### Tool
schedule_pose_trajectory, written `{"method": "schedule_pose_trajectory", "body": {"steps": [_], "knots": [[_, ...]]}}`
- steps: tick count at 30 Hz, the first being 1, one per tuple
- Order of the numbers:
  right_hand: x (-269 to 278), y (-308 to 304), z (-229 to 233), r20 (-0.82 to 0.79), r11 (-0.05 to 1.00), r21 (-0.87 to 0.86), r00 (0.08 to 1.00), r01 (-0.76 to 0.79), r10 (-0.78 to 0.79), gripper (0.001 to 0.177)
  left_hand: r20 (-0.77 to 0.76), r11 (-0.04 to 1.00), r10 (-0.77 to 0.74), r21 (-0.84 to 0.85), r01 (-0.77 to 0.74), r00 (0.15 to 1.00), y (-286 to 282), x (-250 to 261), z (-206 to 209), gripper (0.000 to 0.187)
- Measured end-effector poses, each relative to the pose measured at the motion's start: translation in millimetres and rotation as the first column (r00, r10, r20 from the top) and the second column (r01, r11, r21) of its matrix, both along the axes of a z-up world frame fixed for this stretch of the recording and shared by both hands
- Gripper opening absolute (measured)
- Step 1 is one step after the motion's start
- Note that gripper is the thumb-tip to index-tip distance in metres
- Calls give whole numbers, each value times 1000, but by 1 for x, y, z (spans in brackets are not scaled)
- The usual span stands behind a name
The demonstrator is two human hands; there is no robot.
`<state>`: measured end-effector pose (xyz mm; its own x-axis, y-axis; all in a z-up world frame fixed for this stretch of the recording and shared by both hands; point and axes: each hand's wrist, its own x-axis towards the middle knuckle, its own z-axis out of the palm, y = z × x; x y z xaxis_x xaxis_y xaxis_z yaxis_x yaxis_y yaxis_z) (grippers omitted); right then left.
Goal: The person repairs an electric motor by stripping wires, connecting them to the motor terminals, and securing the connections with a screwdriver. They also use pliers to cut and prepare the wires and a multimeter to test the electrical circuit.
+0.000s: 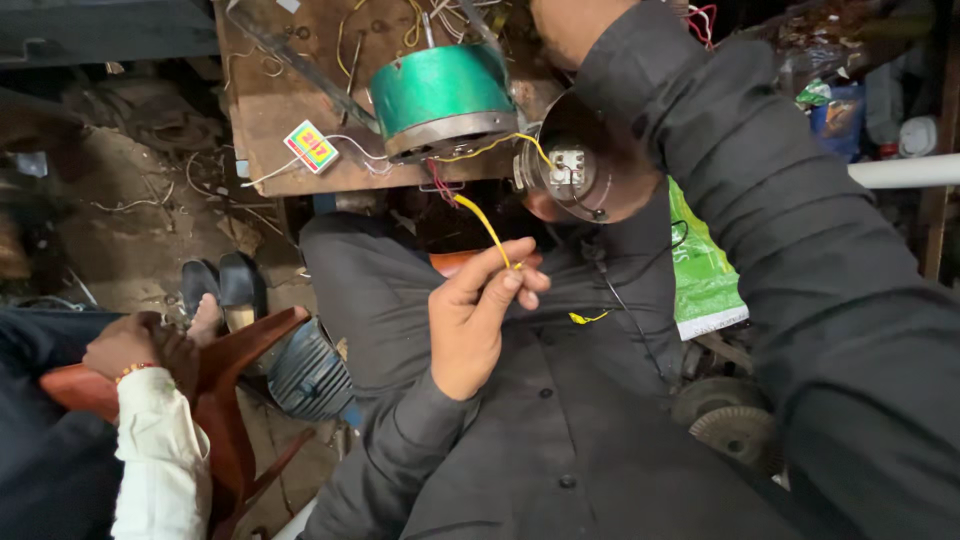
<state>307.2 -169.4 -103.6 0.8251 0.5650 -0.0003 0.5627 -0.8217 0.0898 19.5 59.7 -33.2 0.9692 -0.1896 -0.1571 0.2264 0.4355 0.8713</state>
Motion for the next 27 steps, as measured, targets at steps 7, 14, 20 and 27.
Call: {"method": "schedule_pose_trajectory", "body": {"steps": [7,14,20,27], "knots": [[1,-5,-9,-49,991,85,994,100,-96,37,-13,991,-9,-131,7,1000,-8,3,-4,23],[3,-10,-2,-153,948,178,959,262,-236,44,-37,995,21,-100,-25,999,-14,0,-7,21],[13,-2,8,-385,891,367,916,268,-117,39,-60,997,50,-52,-53,997,-16,-5,-8,22],[1,-20,35,-278,909,407,960,87,32,35,-43,995,90,-43,-92,995,-10,-5,-2,21]]}}
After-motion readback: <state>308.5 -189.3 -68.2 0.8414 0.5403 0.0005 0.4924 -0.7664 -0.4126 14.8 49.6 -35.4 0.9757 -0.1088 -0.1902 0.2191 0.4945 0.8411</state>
